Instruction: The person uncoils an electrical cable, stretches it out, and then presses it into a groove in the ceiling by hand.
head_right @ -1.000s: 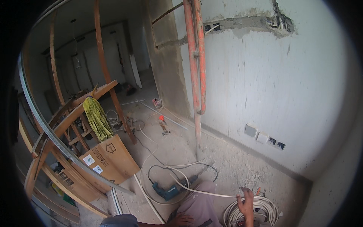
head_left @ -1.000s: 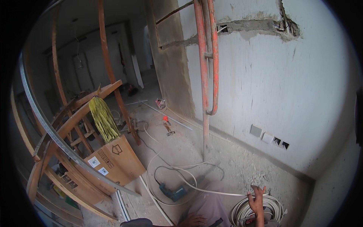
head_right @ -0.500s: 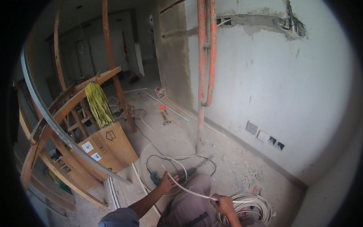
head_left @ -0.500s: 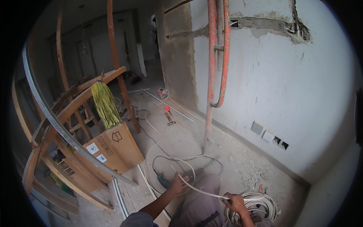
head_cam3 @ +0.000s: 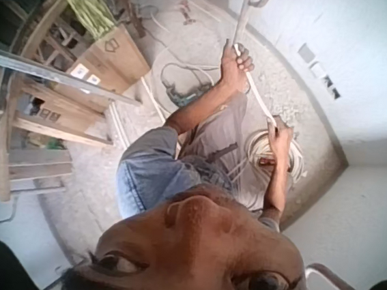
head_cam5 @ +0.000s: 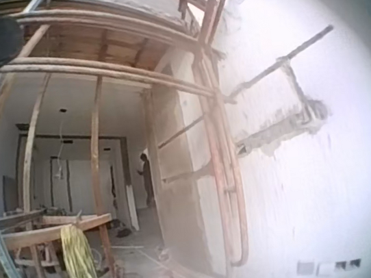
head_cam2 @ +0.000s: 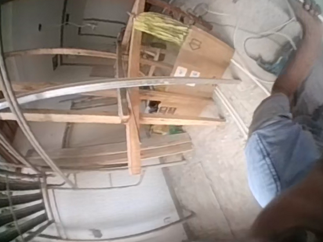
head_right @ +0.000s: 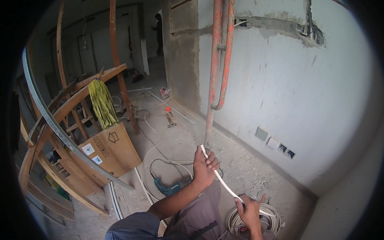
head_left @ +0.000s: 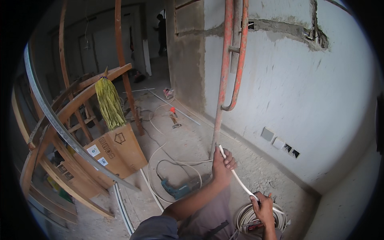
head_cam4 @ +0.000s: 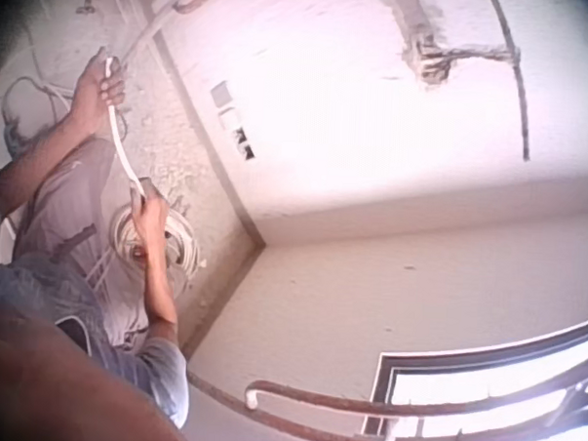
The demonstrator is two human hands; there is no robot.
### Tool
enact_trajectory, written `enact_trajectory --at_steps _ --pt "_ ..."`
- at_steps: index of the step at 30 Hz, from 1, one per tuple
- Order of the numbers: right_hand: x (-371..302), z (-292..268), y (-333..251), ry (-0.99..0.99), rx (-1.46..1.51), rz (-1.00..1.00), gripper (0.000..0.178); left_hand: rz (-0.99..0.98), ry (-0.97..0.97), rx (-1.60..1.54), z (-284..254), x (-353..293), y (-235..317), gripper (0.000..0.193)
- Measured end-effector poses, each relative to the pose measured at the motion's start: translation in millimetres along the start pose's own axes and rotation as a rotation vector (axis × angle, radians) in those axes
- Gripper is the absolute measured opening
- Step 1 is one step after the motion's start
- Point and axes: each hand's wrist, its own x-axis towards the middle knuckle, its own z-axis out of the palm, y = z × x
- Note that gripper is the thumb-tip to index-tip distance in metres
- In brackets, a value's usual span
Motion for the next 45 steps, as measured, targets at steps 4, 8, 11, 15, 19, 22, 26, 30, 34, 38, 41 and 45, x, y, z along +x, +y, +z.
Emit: enact_trajectory --at_steps 4,8,11,15,19,22,26,30,34,38,41,45 --pt "-3 -15 0 0.099 0.024 -0.019 0.027 0.054 -0.143 -0.004 32 9 29 0.043" --pt "2 -16 10 0.198 -0.016 -0.063 0.028 0.004 -0.212 0.004 46 15 42 0.04" --pt "7 -23 7 0.22 -0.019 -0.054 0.03 0.022 -0.214 0.028 46 17 41 0.037" --pt "4 -41 19 0.174 -0.007 -0.043 0.03 0.452 -0.396 1.129 42 12 45 0.028" --pt "-2 -62 29 0.061 -0.025 0.002 0.028 1.27 -1.042 1.958 54 -1 54 0.024" --pt "-2 -66 23 0.029 -0.035 -0.017 0.025 1.076 -1.432 2.309 42 -4 50 0.024" --pt "6 -60 -6 -0.004 -0.046 -0.068 0.024 0.969 -1.674 2.394 47 7 52 0.023" --pt "23 -49 -8 0.001 -0.112 -0.032 0.024 0.927 -1.728 2.384 63 24 50 0.023" --pt "73 -53 3 0.187 -0.357 -0.073 0.031 0.888 -1.463 2.541 60 52 25 0.023" --pt "101 -59 20 0.175 -0.3 -0.119 0.035 0.938 -1.398 2.486 76 77 52 0.024" --pt "88 -70 45 0.118 -0.238 -0.069 0.037 1.003 -1.37 2.52 74 82 90 0.027" --pt "94 -57 64 0.124 -0.384 -0.067 0.039 0.985 -1.373 2.574 63 78 107 0.028"
